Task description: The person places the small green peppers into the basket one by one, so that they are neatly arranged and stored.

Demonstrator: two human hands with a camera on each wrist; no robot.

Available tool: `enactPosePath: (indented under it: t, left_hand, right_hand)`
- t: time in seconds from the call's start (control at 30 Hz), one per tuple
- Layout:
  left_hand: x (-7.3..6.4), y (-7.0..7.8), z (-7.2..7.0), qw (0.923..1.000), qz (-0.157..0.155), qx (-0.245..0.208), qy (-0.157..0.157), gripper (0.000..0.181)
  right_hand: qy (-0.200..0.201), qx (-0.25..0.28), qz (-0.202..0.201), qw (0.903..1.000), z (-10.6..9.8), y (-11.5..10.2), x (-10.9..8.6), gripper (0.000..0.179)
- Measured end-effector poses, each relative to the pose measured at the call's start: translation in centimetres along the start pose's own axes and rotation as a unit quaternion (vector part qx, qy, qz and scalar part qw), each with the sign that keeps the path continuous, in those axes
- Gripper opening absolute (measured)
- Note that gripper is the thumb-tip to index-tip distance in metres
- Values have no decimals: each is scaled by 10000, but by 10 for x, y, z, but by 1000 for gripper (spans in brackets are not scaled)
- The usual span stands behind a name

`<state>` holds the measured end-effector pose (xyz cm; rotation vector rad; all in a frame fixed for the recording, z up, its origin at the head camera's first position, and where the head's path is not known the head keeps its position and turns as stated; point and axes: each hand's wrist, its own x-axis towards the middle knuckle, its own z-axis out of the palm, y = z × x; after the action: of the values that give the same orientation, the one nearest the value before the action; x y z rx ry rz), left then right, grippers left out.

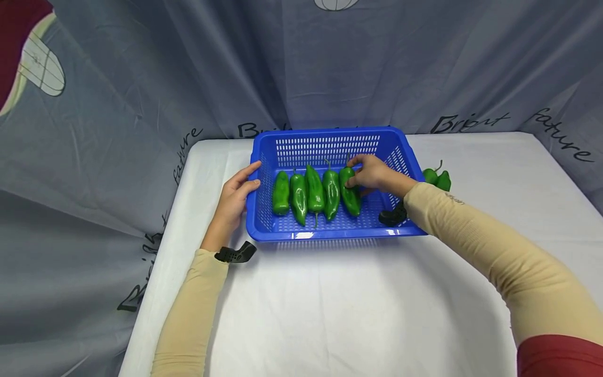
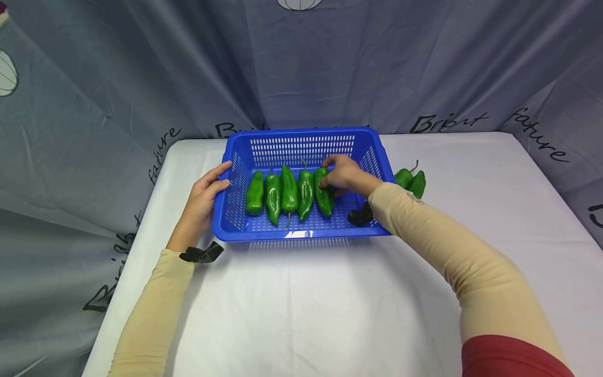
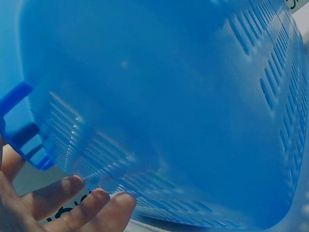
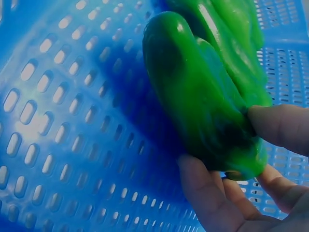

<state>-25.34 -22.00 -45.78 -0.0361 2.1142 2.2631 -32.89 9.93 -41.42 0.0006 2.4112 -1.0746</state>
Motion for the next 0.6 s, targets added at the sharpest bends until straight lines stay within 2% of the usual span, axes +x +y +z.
enactPosePath:
  t: [0.6]
  left_hand:
    - [0,2,1,10000,-19,-70,-6,50]
  right_hand:
    - [-45,13,21,10000,4,0,0,57]
